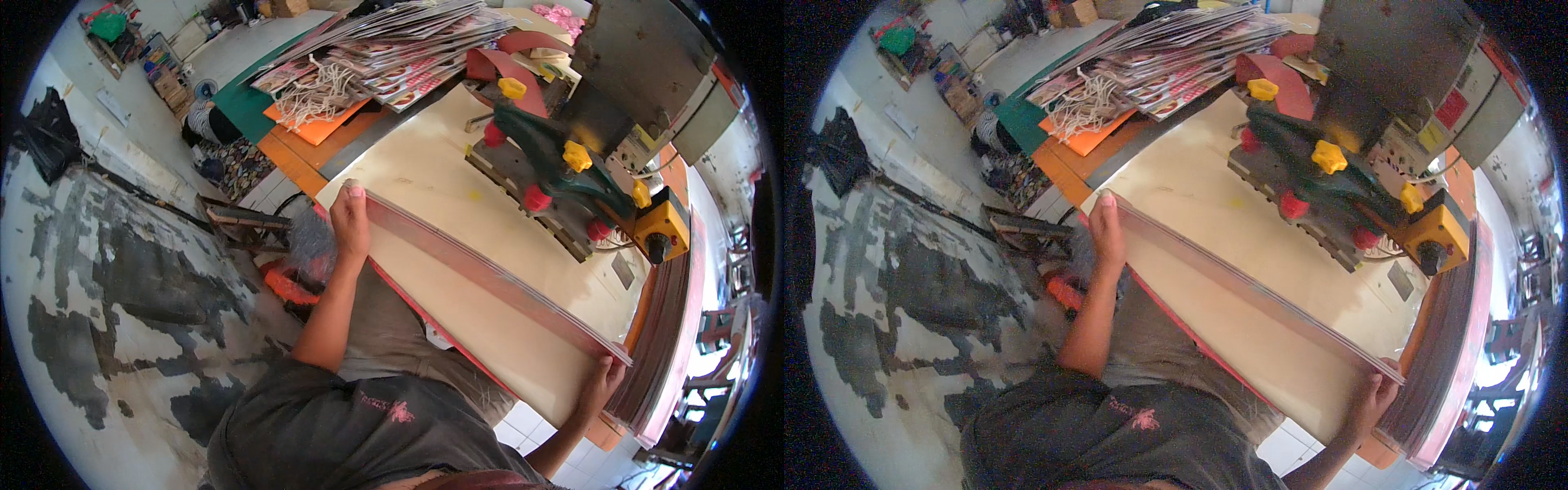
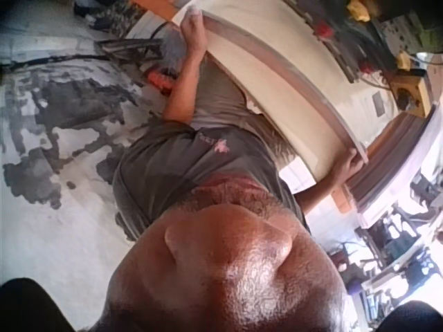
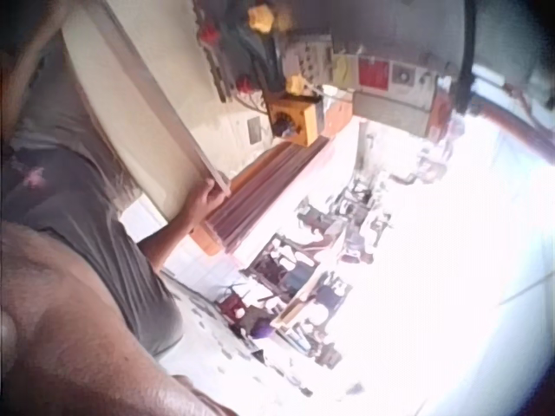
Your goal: The person picks up and aligns sheets of sauce packet labels, stacking them together and then using a thin white string to tie a group of labels together.
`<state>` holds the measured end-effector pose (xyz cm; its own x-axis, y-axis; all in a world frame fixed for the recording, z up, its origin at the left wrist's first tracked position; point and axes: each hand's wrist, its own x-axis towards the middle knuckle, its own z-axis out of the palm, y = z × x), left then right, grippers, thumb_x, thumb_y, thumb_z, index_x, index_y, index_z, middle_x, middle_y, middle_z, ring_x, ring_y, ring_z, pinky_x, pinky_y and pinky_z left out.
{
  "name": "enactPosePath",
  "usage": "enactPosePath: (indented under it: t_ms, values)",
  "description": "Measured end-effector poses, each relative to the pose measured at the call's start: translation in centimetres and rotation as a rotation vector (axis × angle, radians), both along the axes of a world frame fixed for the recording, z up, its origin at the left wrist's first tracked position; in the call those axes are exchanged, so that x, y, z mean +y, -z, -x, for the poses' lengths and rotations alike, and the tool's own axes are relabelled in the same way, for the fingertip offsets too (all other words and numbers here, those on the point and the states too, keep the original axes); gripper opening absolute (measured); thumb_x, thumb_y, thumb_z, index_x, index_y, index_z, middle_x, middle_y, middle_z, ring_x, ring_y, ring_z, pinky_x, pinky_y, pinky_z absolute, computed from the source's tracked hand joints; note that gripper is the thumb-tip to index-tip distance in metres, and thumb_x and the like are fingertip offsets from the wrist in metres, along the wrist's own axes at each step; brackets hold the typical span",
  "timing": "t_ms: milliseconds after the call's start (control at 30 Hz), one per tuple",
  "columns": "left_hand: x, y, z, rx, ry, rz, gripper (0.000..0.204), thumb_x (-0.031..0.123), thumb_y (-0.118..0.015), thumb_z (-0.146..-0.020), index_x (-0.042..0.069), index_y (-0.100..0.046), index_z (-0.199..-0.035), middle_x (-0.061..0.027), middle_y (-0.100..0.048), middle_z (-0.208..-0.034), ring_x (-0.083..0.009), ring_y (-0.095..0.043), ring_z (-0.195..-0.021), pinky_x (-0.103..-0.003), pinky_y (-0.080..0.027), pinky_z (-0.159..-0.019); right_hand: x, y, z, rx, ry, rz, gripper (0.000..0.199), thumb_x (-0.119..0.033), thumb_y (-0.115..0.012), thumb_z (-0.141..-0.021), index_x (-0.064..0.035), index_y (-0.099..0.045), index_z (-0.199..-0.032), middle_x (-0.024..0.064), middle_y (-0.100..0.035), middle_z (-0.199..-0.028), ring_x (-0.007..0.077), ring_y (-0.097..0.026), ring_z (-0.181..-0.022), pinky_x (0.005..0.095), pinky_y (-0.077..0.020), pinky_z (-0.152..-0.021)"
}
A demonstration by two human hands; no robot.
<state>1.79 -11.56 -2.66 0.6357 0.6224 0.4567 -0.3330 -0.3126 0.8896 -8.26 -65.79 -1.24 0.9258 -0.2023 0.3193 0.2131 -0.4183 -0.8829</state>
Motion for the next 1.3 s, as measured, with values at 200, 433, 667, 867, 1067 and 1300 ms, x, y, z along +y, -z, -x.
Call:
enactPosePath:
  t_ms: [200, 433, 667, 867, 1067, 1300]
  values:
    - [-0.3, -0.1, -0.1, -0.012, 0.007, 0.009, 0.041, 0.037, -0.05, -0.111, 0.001, -0.057, -0.093, -0.0007, -0.05, -0.082, -0.0108, -0.046, -0.081, -0.03, -0.043, -0.074, 0.5, 0.6, -0.2, -0.035, 0.097, -0.033, 0.059, -0.061, -0.064, -0.1, -0.0023, -0.058, -0.109, 0.0031, -0.055, -0.098, 0.0157, -0.052, -0.093, 0.0312, -0.0436, -0.084]
    - [-0.4, -0.8, -0.1, -0.016, 0.016, 0.007, 0.048, 0.044, -0.052, -0.111, 0.004, -0.049, -0.083, 0.0017, -0.042, -0.075, -0.0092, -0.04, -0.074, -0.029, -0.037, -0.065, -0.7, 1.4, 0.1, -0.002, 0.111, -0.034, 0.055, -0.056, -0.062, -0.103, -0.0023, -0.059, -0.115, 0.0034, -0.057, -0.103, 0.0168, -0.053, -0.097, 0.0321, -0.0429, -0.088]
    - [-0.7, -1.3, 0.0, 0.009, -0.008, 0.006, 0.05, 0.046, -0.053, -0.11, 0.004, -0.05, -0.082, 0.002, -0.042, -0.071, -0.009, -0.04, -0.071, -0.031, -0.036, -0.061, -3.3, 2.6, 0.5, 0.099, 0.096, -0.03, 0.055, -0.041, -0.056, -0.11, 0.0038, -0.055, -0.142, 0.0146, -0.061, -0.136, 0.0247, -0.055, -0.126, 0.0381, -0.0404, -0.11]
    - [-0.6, -1.4, 0.1, -0.018, -0.013, -0.033, 0.05, 0.045, -0.054, -0.109, 0.003, -0.052, -0.083, 0.0018, -0.044, -0.07, -0.0088, -0.041, -0.07, -0.031, -0.037, -0.061, -2.9, 2.5, 0.5, 0.107, 0.183, 0.009, 0.061, -0.045, -0.054, -0.11, 0.0062, -0.053, -0.144, 0.0186, -0.06, -0.139, 0.0283, -0.055, -0.127, 0.0393, -0.0403, -0.111]
    - [-0.5, -1.7, 0.3, 0.02, -0.006, -0.023, 0.048, 0.043, -0.055, -0.109, 0.002, -0.054, -0.084, 0.0013, -0.046, -0.069, -0.0087, -0.043, -0.069, -0.032, -0.039, -0.061, -1.5, 1.4, 0.0, 0.084, 0.206, -0.013, 0.062, -0.047, -0.053, -0.11, 0.0083, -0.052, -0.139, 0.0222, -0.058, -0.135, 0.0327, -0.056, -0.123, 0.0432, -0.0442, -0.106]
    - [-0.5, -1.6, -0.2, -0.025, -0.023, -0.035, 0.047, 0.042, -0.057, -0.108, 0.0, -0.055, -0.087, -0.0073, -0.046, -0.064, -0.0135, -0.044, -0.063, -0.035, -0.04, -0.059, -2.2, 1.9, -0.2, 0.068, 0.294, -0.076, 0.065, -0.044, -0.044, -0.114, 0.0115, -0.046, -0.148, 0.0275, -0.052, -0.147, 0.035, -0.052, -0.132, 0.0444, -0.0413, -0.112]
